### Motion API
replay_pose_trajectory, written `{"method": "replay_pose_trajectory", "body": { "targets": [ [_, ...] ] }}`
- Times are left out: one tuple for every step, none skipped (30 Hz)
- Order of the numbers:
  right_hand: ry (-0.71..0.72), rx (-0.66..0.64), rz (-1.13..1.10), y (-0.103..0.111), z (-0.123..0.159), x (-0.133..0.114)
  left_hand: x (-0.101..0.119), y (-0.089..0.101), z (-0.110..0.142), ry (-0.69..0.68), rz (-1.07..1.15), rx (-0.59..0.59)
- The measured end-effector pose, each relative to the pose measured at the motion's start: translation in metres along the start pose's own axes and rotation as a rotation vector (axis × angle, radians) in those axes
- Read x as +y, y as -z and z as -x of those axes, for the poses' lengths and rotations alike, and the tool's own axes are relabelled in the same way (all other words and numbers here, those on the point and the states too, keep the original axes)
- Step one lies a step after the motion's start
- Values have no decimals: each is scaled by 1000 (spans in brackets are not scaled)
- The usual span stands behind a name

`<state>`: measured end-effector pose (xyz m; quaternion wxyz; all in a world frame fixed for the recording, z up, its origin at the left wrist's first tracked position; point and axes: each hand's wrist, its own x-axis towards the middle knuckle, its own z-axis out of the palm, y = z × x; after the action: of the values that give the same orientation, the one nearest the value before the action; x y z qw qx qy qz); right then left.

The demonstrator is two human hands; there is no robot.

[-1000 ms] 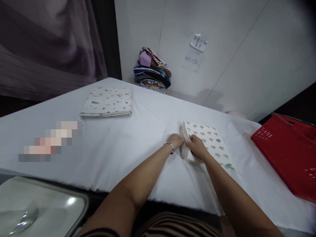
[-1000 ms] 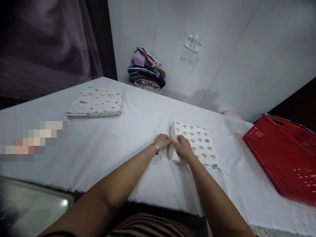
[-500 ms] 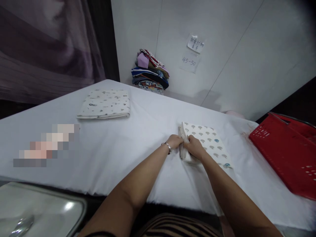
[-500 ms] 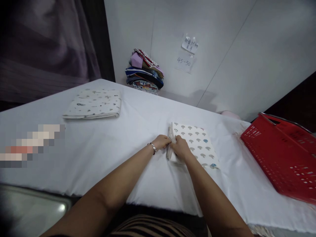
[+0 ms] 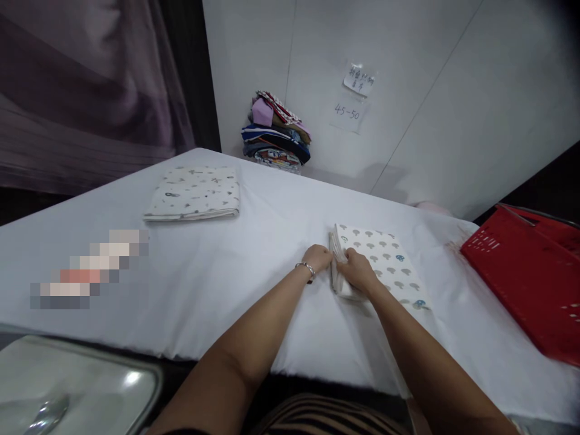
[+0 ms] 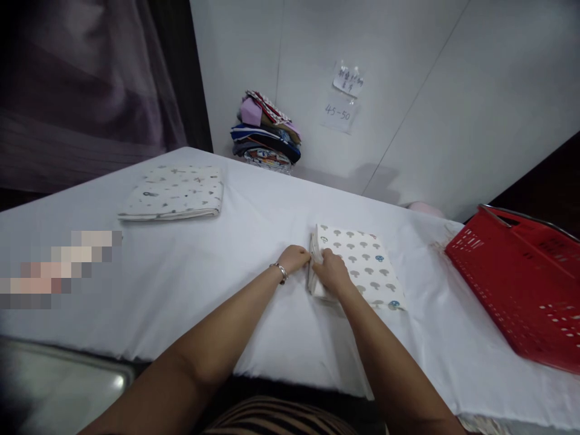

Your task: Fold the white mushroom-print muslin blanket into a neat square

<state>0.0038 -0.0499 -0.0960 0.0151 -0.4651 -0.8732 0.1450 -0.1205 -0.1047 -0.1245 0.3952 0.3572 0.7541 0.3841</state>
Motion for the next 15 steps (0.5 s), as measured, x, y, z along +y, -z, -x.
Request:
{"method": "replay_pose_trajectory", "body": {
  "targets": [
    [1, 9, -32, -1, 0, 2, -1, 0, 1, -20, -46, 35],
    [3, 16, -62, -1, -1, 4, -1, -1, 1, -47, -108, 67],
    [9, 22, -89, -2, -1, 5, -2, -2, 1, -73, -179, 94],
    [19, 29, -108, -2, -1, 7, -3, -3, 1, -95, -249, 114],
    [30, 37, -119, -2, -1, 7, -4, -4, 2, -114, -312, 129],
    [41, 44, -127, -1, 0, 8, -4, -6, 2, -126, -357, 136],
    [49, 49, -134, -1, 0, 8, -5, -7, 2, -128, -378, 139],
    [55, 52, -143, -1, 0, 8, -5, -9, 2, -126, -389, 139],
    [58, 52, -150, -1, 0, 8, -5, -10, 2, -121, -393, 138],
    [58, 50, -157, 0, 0, 8, -5, -11, 2, -113, -391, 132],
    [59, 49, -163, 0, 0, 8, -5, -12, 1, -106, -384, 125],
    [59, 48, -166, 0, 0, 8, -6, -13, 1, -101, -370, 118],
    [61, 52, -168, 0, 0, 8, -6, -13, 0, -97, -345, 107],
    [65, 56, -173, -1, 0, 8, -6, -13, -1, -90, -314, 95],
    [66, 58, -177, -1, 0, 8, -6, -13, -2, -82, -281, 83]
  ]
}}
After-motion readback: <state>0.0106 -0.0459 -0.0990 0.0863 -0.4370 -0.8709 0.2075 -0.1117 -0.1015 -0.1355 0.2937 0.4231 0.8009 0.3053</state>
